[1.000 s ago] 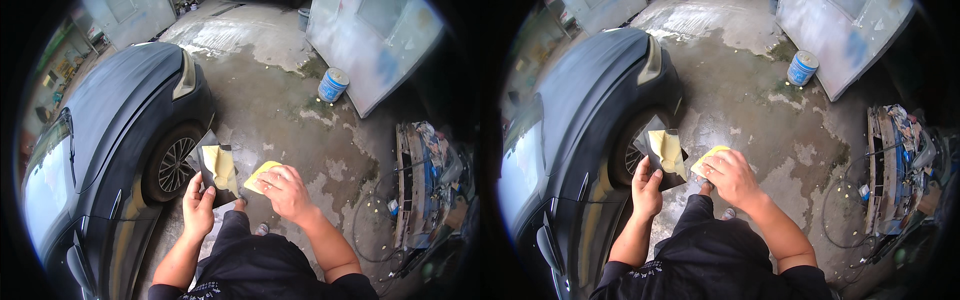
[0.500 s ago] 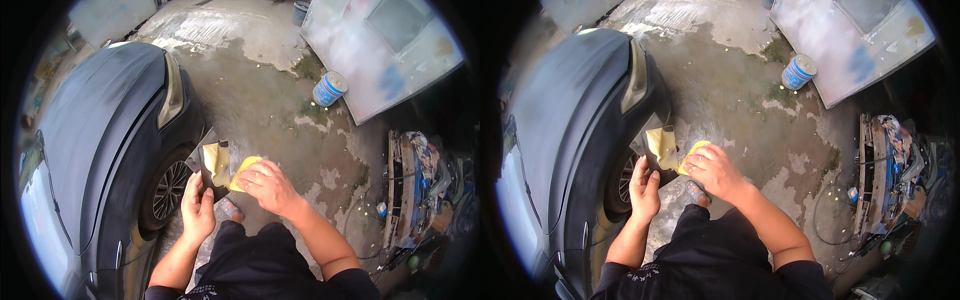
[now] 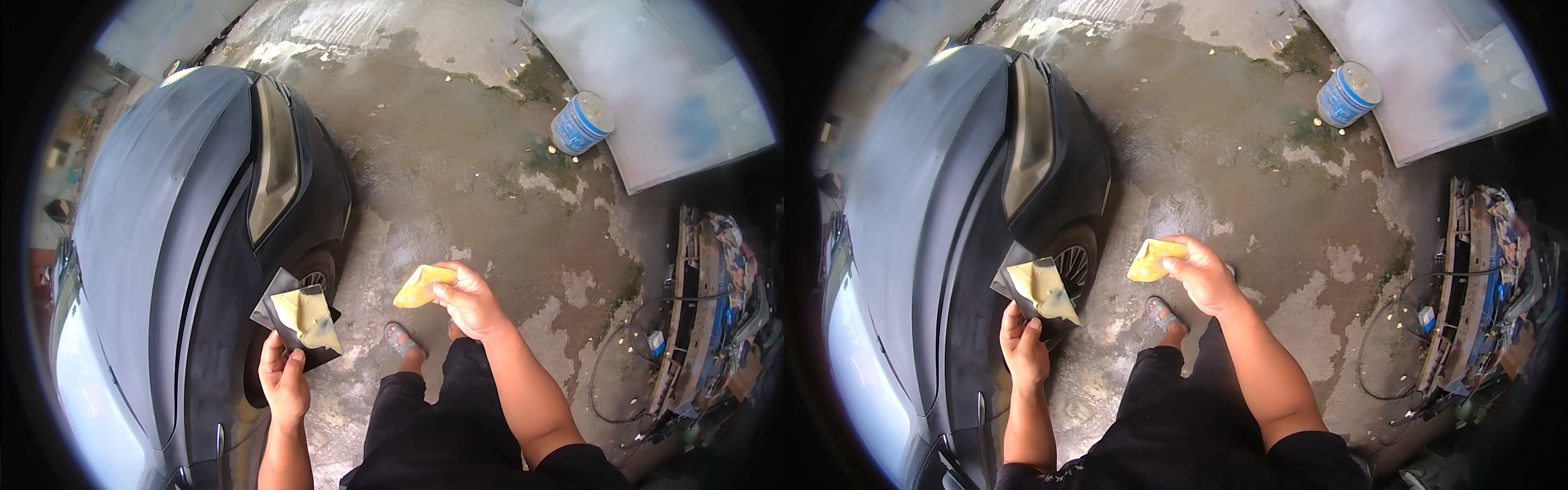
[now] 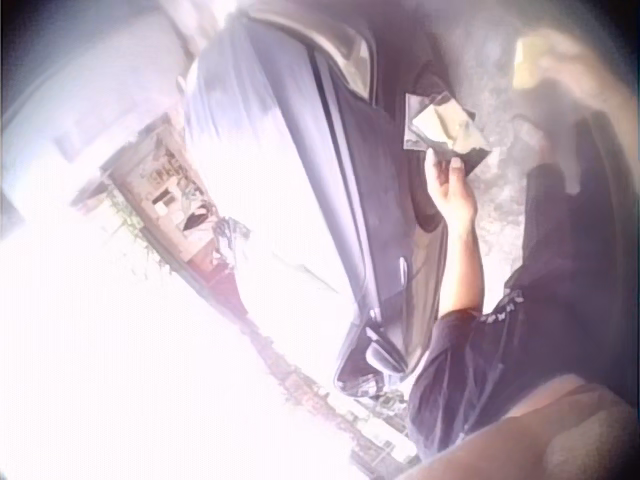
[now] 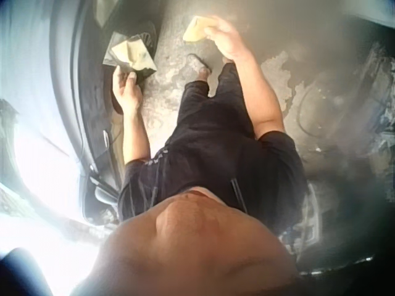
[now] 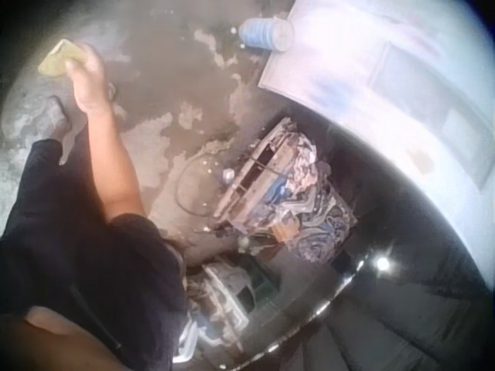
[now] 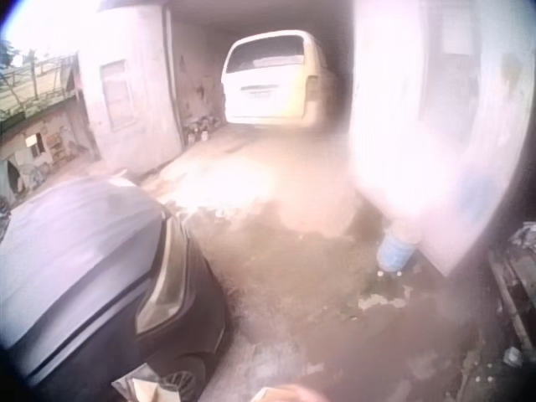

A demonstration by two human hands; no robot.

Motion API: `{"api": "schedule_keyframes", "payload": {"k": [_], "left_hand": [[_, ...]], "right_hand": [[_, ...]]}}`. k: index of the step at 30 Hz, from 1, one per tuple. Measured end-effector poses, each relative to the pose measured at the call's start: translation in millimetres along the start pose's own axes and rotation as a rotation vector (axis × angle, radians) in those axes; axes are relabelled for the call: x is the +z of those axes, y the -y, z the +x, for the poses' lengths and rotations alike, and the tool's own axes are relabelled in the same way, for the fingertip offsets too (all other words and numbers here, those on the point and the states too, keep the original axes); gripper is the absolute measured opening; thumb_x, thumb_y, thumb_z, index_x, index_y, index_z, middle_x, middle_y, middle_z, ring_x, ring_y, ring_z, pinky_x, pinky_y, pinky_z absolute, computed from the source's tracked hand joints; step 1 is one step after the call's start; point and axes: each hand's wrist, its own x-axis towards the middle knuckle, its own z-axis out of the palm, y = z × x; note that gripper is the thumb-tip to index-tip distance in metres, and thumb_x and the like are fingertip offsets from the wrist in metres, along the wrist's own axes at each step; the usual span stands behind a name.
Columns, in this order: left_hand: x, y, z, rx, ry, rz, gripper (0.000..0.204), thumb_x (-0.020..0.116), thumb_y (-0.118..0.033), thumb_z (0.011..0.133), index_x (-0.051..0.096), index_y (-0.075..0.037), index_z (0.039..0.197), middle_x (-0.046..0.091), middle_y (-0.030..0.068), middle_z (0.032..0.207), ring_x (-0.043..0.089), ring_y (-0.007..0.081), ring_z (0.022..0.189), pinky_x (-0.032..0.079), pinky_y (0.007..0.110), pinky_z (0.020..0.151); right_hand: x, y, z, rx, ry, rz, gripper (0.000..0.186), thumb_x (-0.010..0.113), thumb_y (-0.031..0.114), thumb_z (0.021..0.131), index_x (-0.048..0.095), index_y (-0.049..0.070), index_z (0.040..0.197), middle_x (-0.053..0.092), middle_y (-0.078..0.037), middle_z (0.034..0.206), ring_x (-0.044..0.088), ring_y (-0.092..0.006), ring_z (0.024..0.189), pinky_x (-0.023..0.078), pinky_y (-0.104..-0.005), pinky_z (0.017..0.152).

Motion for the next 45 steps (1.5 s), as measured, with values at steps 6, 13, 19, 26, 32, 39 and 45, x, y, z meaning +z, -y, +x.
{"api": "schedule_keyframes", "payload": {"k": [6, 13, 19, 26, 32, 39, 45], "left_hand": [[2.9, 106.1, -3.5, -0.320, -0.190, 0.072, 0.045, 0.048, 0.010, 0.081, 0.051, 0.005, 0.126, 0.061, 0.0103, 0.120, 0.056, 0.0165, 0.112, 0.039, 0.029, 0.100], [-15.4, 285.3, 17.8, -0.406, -0.294, 0.046, 0.047, 0.049, 0.009, 0.078, 0.053, 0.004, 0.124, 0.061, 0.0117, 0.122, 0.056, 0.0198, 0.114, 0.039, 0.033, 0.103], [-34.8, 445.1, 95.6, -0.315, -0.272, 0.075, 0.044, 0.052, 0.008, 0.080, 0.053, 0.005, 0.124, 0.061, 0.0113, 0.122, 0.057, 0.0201, 0.113, 0.038, 0.033, 0.103], [-57.7, 511.4, 152.2, -0.101, -0.276, 0.084, 0.046, 0.054, 0.009, 0.082, 0.050, 0.005, 0.128, 0.060, 0.0130, 0.124, 0.056, 0.0202, 0.114, 0.039, 0.034, 0.102], [-60.6, 512.5, 164.2, -0.069, -0.321, 0.091, 0.046, 0.056, 0.006, 0.081, 0.051, 0.006, 0.127, 0.060, 0.0141, 0.123, 0.056, 0.0215, 0.114, 0.038, 0.034, 0.103], [-62.4, 514.8, 171.1, -0.066, -0.303, 0.102, 0.050, 0.055, 0.005, 0.080, 0.049, 0.005, 0.129, 0.059, 0.0157, 0.126, 0.057, 0.0261, 0.117, 0.042, 0.040, 0.104], [-67.0, 516.2, 178.3, -0.036, -0.256, 0.053, 0.049, 0.055, 0.006, 0.082, 0.047, 0.004, 0.131, 0.057, 0.0168, 0.128, 0.056, 0.0268, 0.118, 0.043, 0.042, 0.104]], "right_hand": [[-133.1, -102.3, 109.2, 0.241, -0.155, -0.250, 0.033, 0.056, 0.001, 0.090, 0.057, -0.001, 0.123, 0.063, -0.009, 0.114, 0.059, -0.0154, 0.104, 0.045, -0.0291, 0.094], [-245.8, -234.7, 258.6, 0.226, -0.147, -0.676, 0.030, 0.054, 0.003, 0.091, 0.062, 0.009, 0.119, 0.068, -0.012, 0.108, 0.064, -0.0203, 0.099, 0.049, -0.0317, 0.087], [-298.5, -329.7, 393.7, -0.031, -0.068, -0.832, 0.026, 0.053, 0.005, 0.092, 0.061, 0.008, 0.117, 0.067, -0.017, 0.109, 0.064, -0.0302, 0.104, 0.049, -0.0360, 0.089], [-289.6, -383.6, 486.9, -0.384, -0.061, -0.877, 0.025, 0.054, 0.005, 0.090, 0.062, 0.007, 0.114, 0.064, -0.015, 0.113, 0.060, -0.0327, 0.108, 0.047, -0.0386, 0.091], [-281.1, -407.1, 505.3, -0.603, -0.109, -0.928, 0.025, 0.056, 0.000, 0.086, 0.063, 0.005, 0.110, 0.065, -0.013, 0.107, 0.059, -0.0337, 0.103, 0.047, -0.0404, 0.090], [-269.7, -413.8, 505.5, -0.743, -0.174, -0.932, 0.030, 0.059, -0.004, 0.082, 0.065, 0.005, 0.110, 0.066, -0.011, 0.106, 0.059, -0.0328, 0.100, 0.048, -0.0398, 0.089], [-253.3, -441.3, 482.6, -0.786, -0.182, -0.869, 0.035, 0.060, -0.009, 0.076, 0.066, 0.005, 0.108, 0.065, -0.009, 0.106, 0.059, -0.0310, 0.098, 0.050, -0.0377, 0.084]]}}
